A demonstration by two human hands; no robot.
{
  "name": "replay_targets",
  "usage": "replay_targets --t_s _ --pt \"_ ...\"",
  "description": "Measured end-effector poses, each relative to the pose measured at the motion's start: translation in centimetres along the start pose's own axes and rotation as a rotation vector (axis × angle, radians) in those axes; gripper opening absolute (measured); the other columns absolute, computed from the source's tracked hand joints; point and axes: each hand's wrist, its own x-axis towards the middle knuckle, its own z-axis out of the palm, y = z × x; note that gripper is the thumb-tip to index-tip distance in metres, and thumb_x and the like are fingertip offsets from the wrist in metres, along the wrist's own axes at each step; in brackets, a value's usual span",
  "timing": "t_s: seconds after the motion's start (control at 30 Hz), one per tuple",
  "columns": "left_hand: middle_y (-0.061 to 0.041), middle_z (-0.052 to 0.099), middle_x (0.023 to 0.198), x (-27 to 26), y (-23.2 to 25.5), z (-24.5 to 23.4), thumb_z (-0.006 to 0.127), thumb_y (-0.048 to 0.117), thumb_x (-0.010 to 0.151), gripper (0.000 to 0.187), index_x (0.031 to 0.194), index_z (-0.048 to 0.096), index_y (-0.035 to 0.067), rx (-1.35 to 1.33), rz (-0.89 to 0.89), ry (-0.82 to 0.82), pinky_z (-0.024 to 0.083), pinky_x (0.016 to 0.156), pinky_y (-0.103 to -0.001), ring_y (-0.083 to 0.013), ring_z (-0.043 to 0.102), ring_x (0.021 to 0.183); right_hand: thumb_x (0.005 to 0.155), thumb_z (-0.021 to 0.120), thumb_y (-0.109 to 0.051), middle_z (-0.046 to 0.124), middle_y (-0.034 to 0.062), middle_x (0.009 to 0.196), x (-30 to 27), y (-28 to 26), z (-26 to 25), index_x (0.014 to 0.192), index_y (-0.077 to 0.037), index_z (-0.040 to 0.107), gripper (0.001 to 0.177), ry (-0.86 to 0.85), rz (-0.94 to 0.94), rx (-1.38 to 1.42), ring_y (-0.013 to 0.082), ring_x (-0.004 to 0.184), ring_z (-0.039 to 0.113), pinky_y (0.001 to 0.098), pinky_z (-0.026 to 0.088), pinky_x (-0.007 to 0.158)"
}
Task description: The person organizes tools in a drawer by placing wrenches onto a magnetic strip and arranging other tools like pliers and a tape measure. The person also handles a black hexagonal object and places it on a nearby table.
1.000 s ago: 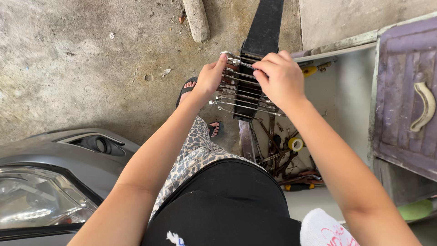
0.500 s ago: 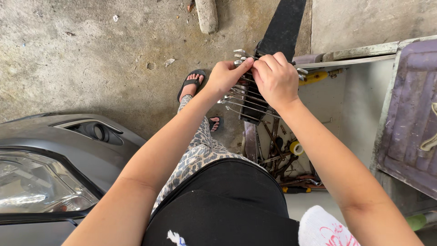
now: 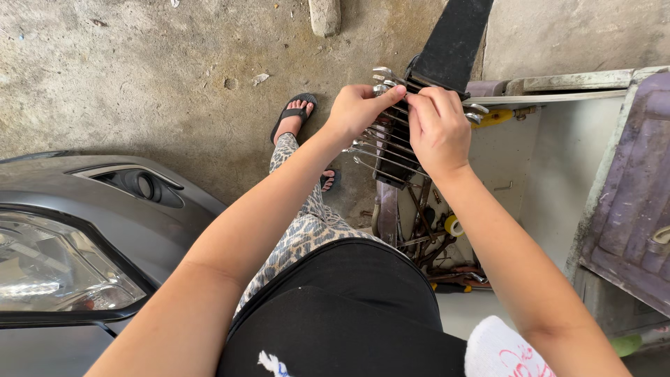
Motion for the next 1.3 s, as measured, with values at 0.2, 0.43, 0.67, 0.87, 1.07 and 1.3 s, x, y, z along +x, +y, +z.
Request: replay_targets --t_s 0.2,0.43,0.67,0.87,1.07,1.3 --pt "-0.002 0.072 0.066 -0.5 0.2 0.6 0.075 0.050 0.079 0.048 0.081 0.077 0.002 -0.042 0.062 0.033 0.050 0.054 -0.024 -0.0059 0.063 0.059 0.089 0.074 0.001 0.063 0.0044 0.102 -0.2 0.4 -0.1 0.104 -0.006 0.068 0.017 -0.033 -0.008 -0.031 0.0246 0.091 0.062 0.0344 0.053 0.076" --pt "-0.002 0.075 0.071 -0.1 0.1 1.0 0.076 0.045 0.079 0.042 0.085 0.078 0.003 -0.161 0.047 0.021 0.054 0.058 -0.024 -0.0061 0.067 0.062 0.089 0.075 -0.001 0.063 0.0035 0.101 0.0 0.2 0.1 0.103 -0.008 0.068 0.017 -0.023 -0.023 -0.082 0.0238 0.090 0.062 0.0339 0.054 0.076" --pt "-0.005 0.073 0.071 0.6 -0.6 0.6 0.076 0.052 0.077 0.054 0.083 0.074 -0.002 -0.031 -0.034 0.034 0.054 0.059 -0.027 -0.0104 0.068 0.064 0.091 0.075 0.000 0.061 0.0006 0.093 0.1 0.5 -0.2 0.098 -0.009 0.072 0.012 -0.121 -0.018 -0.066 0.0212 0.087 0.061 0.0322 0.052 0.068" --pt "-0.010 0.071 0.079 0.4 0.0 -0.5 0.080 0.046 0.075 0.053 0.088 0.070 -0.005 -0.243 -0.188 -0.097 0.056 0.059 -0.032 -0.0168 0.070 0.068 0.090 0.073 -0.005 0.062 0.0044 0.111 -0.9 -0.6 -2.1 0.118 -0.004 0.071 0.028 -0.130 -0.050 -0.033 0.0222 0.106 0.062 0.0316 0.054 0.082" --pt "-0.013 0.072 0.085 0.2 1.6 -1.2 0.081 0.021 0.074 0.037 0.097 0.068 -0.006 -0.511 -0.333 -0.222 0.060 0.058 -0.039 -0.0209 0.071 0.069 0.086 0.080 -0.020 0.067 -0.0039 0.109 -1.8 -1.6 -2.2 0.113 -0.013 0.072 0.029 -0.098 0.006 -0.254 0.0189 0.109 0.058 0.0432 0.036 0.099" --pt "-0.017 0.071 0.097 0.9 0.1 -0.4 0.079 0.026 0.078 0.054 0.115 0.064 -0.010 -0.411 -0.213 -0.212 0.060 0.066 -0.036 -0.0213 0.071 0.080 0.092 0.080 -0.015 0.068 -0.0039 0.109 -2.3 -1.8 -2.2 0.111 -0.015 0.068 0.022 -0.056 0.057 -0.190 0.0169 0.112 0.057 0.0411 0.035 0.102"
